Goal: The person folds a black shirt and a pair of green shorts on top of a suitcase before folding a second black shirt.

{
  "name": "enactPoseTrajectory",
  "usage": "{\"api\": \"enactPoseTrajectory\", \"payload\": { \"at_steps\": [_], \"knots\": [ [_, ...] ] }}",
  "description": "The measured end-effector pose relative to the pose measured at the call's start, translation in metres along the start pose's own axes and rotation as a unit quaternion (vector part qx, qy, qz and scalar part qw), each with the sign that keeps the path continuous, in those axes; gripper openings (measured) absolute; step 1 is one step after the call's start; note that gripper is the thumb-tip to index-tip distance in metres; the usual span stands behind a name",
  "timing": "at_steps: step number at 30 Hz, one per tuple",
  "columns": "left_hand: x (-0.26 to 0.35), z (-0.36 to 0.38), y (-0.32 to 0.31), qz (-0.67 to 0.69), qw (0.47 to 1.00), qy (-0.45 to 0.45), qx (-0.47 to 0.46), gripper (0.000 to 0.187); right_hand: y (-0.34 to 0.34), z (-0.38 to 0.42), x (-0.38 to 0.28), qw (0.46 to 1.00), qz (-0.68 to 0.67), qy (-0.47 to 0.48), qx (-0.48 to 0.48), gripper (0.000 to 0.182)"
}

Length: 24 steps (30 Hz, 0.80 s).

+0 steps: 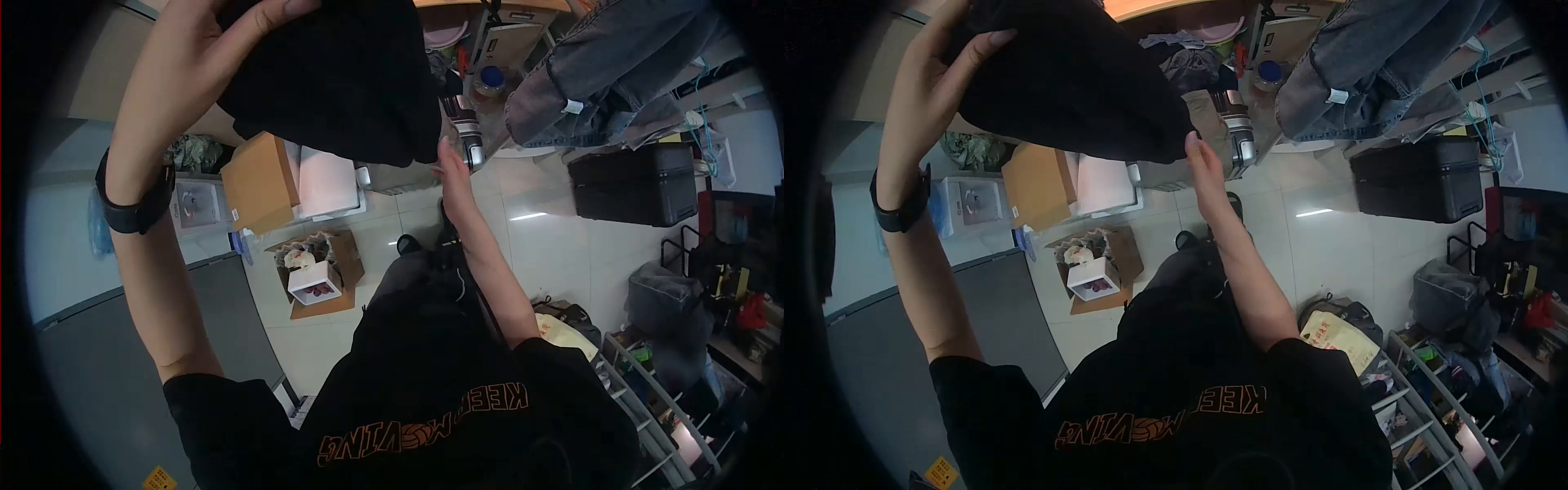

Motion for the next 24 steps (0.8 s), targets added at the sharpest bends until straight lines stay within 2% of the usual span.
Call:
{"api": "enactPoseTrajectory", "payload": {
  "at_steps": [4, 5, 6, 8, 10, 12, 13, 14, 16, 17, 20, 21, 22, 24],
  "knots": [
    [0.001, 0.002, 0.004, -0.021, 1.000, -0.019, -0.010, 0.043, -0.007, -0.001, -0.032, 0.997, -0.003, 0.072, -0.014, 0.068],
    [0.002, 0.005, 0.004, -0.025, 0.999, -0.023, -0.013, 0.043, 0.002, 0.003, -0.014, 0.995, -0.071, -0.041, 0.050, 0.064],
    [-0.002, 0.003, 0.007, -0.028, 0.999, -0.027, -0.016, 0.042, 0.001, 0.012, -0.018, 0.995, -0.072, -0.040, 0.050, 0.064],
    [0.007, 0.007, 0.003, -0.035, 0.999, -0.035, -0.017, 0.042, -0.021, 0.034, -0.007, 0.972, -0.160, -0.170, -0.035, 0.058],
    [0.011, 0.013, 0.003, -0.041, 0.998, -0.042, -0.019, 0.042, -0.037, 0.041, -0.004, 0.968, -0.155, -0.194, -0.028, 0.053],
    [0.018, 0.018, 0.001, -0.046, 0.998, -0.049, -0.020, 0.042, -0.029, 0.020, -0.013, 0.997, -0.064, -0.026, 0.040, 0.052],
    [0.018, 0.021, 0.003, -0.048, 0.997, -0.052, -0.020, 0.042, -0.023, 0.007, -0.015, 0.994, -0.032, 0.037, 0.095, 0.050],
    [0.018, 0.020, 0.003, -0.051, 0.997, -0.056, -0.020, 0.042, -0.019, -0.001, -0.007, 0.994, -0.030, 0.040, 0.093, 0.050],
    [0.016, 0.024, 0.007, -0.057, 0.996, -0.063, -0.016, 0.042, -0.013, -0.005, -0.026, 0.990, -0.006, 0.099, 0.105, 0.069],
    [0.016, 0.024, 0.010, -0.057, 0.996, -0.063, -0.010, 0.042, -0.010, -0.010, -0.031, 0.988, 0.018, 0.127, 0.091, 0.065],
    [0.013, 0.031, 0.006, -0.054, 0.987, -0.147, 0.042, 0.037, -0.002, -0.010, -0.039, 0.983, 0.057, 0.143, 0.097, 0.059],
    [0.013, 0.034, 0.006, -0.043, 0.988, -0.140, 0.053, 0.036, -0.005, -0.007, -0.046, 0.981, 0.073, 0.158, 0.087, 0.050],
    [0.016, 0.038, 0.007, -0.034, 0.988, -0.134, 0.064, 0.035, -0.003, -0.006, -0.046, 0.980, 0.074, 0.165, 0.083, 0.050],
    [0.019, 0.044, 0.009, -0.015, 0.991, -0.116, 0.068, 0.032, -0.006, -0.013, -0.042, 0.987, 0.016, 0.154, 0.038, 0.041]
  ]
}}
Point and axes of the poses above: each hand's wrist, its own z-axis away from the middle knuckle, its own y-axis out of the back of the hand, x = y × z, the point moved 9 cm from there along -z, towards the middle knuckle
